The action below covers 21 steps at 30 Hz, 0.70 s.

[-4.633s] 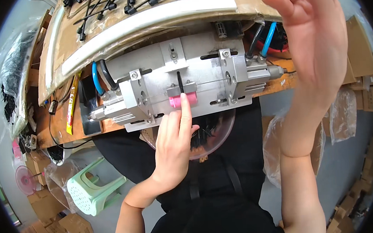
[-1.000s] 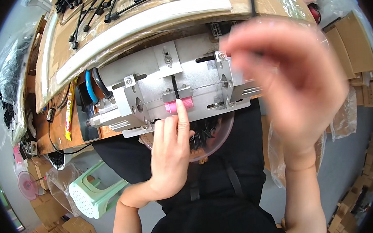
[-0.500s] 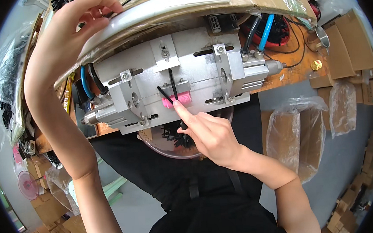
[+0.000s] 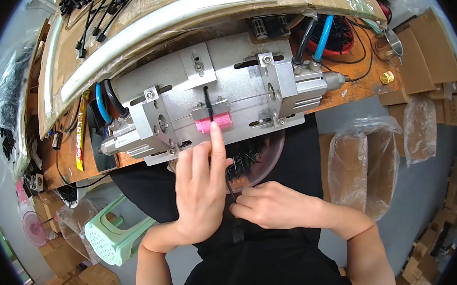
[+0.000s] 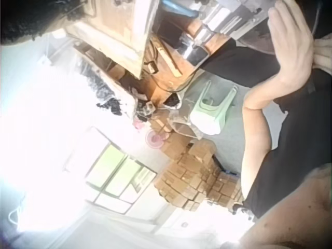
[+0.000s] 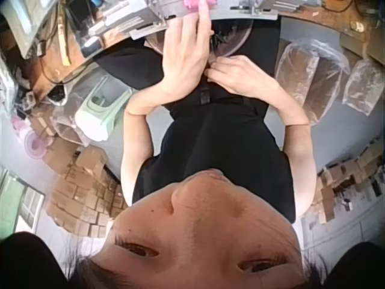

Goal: The person repeatedly picks up black cable ties and small black plastic caps from a pile on a workbench. They insert the cable tie into a silver metal jig, press a pink lever to secure it, and then attach the cap to the end of the tie. The person then removes the assembled unit and places it on the workbench, repeating this process continuously.

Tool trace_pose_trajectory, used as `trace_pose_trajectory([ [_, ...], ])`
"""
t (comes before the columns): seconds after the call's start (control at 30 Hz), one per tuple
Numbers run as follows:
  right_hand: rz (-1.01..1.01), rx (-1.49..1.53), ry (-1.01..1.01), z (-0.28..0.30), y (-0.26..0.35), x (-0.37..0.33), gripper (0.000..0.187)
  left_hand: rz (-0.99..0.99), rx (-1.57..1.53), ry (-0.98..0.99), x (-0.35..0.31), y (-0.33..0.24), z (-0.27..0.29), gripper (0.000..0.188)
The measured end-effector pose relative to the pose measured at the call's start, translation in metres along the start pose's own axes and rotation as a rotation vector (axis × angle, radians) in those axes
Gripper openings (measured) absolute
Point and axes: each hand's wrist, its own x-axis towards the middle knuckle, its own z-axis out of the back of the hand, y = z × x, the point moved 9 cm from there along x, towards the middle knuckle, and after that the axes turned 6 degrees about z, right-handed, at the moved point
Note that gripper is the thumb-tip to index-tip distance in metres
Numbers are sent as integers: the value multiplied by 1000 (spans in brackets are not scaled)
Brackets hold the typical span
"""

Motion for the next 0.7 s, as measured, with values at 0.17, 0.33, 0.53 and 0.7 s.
trace_pose_trajectory([
  [0.17, -29, -36, -138, 9, -10, 5, 15, 30, 2, -15, 5, -4, -12, 69],
  [0.33, -127, -61, -35, 5, -25, 7, 16, 71, -82, 77, 8, 0, -9, 64],
  [0.53, 60, -215, -126, 116, -11, 50, 16, 6, -186, -213, 83, 62, 72, 40],
  [0.7, 58, -855, -291, 232, -49, 141, 11, -34, -193, -65, 165, 138, 79, 13],
])
